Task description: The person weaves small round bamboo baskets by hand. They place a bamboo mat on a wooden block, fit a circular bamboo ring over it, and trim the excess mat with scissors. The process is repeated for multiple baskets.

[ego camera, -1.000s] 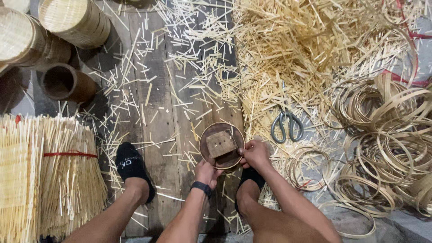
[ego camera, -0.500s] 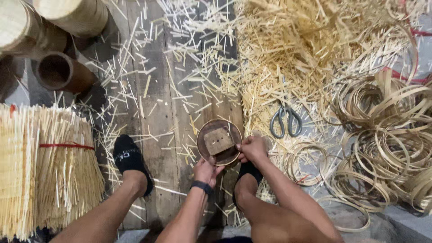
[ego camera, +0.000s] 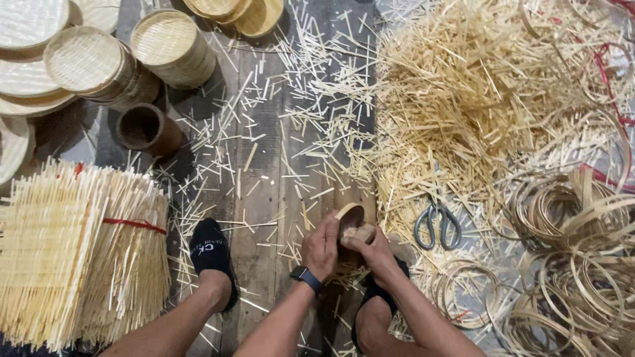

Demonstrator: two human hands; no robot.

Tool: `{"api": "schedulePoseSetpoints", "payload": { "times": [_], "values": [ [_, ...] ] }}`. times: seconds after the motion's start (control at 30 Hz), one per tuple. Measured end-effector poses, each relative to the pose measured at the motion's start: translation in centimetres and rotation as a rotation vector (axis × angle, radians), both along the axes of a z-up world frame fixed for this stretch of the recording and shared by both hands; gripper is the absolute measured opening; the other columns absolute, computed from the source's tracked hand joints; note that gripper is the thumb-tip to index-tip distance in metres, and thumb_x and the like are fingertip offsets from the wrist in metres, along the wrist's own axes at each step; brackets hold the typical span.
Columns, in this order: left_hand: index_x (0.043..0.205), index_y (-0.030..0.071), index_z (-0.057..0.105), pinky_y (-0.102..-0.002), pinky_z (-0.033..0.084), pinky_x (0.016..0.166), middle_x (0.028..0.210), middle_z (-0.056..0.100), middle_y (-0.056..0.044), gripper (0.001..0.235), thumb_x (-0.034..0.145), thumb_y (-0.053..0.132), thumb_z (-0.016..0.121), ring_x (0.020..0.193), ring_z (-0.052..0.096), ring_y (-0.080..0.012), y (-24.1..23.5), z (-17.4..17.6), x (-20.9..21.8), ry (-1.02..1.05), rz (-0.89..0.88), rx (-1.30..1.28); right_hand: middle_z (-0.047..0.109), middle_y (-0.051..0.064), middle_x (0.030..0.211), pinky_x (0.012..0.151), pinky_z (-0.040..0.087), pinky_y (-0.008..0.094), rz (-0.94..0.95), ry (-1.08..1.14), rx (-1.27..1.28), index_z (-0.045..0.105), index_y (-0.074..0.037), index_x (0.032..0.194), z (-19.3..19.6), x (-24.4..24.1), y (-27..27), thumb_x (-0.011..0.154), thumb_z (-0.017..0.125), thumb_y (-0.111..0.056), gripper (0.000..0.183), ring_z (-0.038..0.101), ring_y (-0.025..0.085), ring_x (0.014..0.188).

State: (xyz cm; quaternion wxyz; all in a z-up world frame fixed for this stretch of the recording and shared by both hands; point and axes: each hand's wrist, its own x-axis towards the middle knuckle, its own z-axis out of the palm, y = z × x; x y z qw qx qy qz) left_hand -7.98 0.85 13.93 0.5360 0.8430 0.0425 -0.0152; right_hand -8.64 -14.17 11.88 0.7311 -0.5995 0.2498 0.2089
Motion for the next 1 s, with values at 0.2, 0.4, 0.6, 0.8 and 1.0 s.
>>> {"api": "schedulePoseSetpoints", "payload": {
  "times": [0.2,0.4,0.6,0.8,1.0],
  "values": [
    [0.102,0.001,0.072,-0.046,0.053,0.068,0.081,0.067,-0.029,0.05,0.11,0.045,0.05,0.077,0.068,-0.0397,5.2,-8.7,2.9,0.3,0.049,0.096,0.059,0.011,0.109,0.088,0.052,0.038,-0.155,0.104,0.372,0.055,-0.002,0.135,-2.3,-1.7,-3.8,0.073,0.076,-0.021,0.068,0.059,0.023,0.098],
    [0.097,0.002,0.076,-0.045,0.057,0.074,0.089,0.075,-0.022,0.035,0.093,0.035,0.065,0.078,0.072,-0.0306,12.7,-13.4,9.5,0.323,-0.233,0.317,0.063,0.015,0.115,0.096,0.051,0.049,-0.233,-0.036,0.522,0.047,0.002,0.126,-0.8,-2.5,-8.2,0.078,0.067,-0.023,0.058,0.063,0.031,0.107],
    [0.085,0.007,0.072,-0.036,0.051,0.066,0.083,0.074,-0.01,0.037,0.106,0.032,0.054,0.075,0.068,-0.0199,15.0,-6.8,19.0,0.373,0.383,-0.734,0.066,0.021,0.119,0.098,0.049,0.049,-0.26,0.021,0.51,0.057,0.007,0.128,-2.7,-3.3,-9.0,0.083,0.063,-0.025,0.056,0.063,0.036,0.111],
    [0.104,0.004,0.069,-0.036,0.052,0.077,0.095,0.073,-0.01,0.03,0.102,0.032,0.058,0.087,0.067,-0.0197,7.8,-6.3,10.4,0.71,-0.068,-0.236,0.063,0.021,0.129,0.102,0.047,0.051,-0.164,0.023,0.557,0.054,0.001,0.134,-2.9,-2.6,-6.1,0.083,0.062,-0.026,0.059,0.06,0.036,0.118],
    [0.125,0.001,0.069,-0.034,0.052,0.095,0.114,0.075,-0.008,0.044,0.096,0.035,0.069,0.106,0.07,-0.0179,3.0,-13.2,0.3,0.731,0.387,-0.428,0.06,0.021,0.142,0.108,0.042,0.048,0.049,0.071,0.34,0.054,-0.001,0.142,-2.3,-0.2,-2.9,0.091,0.048,-0.055,0.075,0.055,0.031,0.13]
  ]
}}
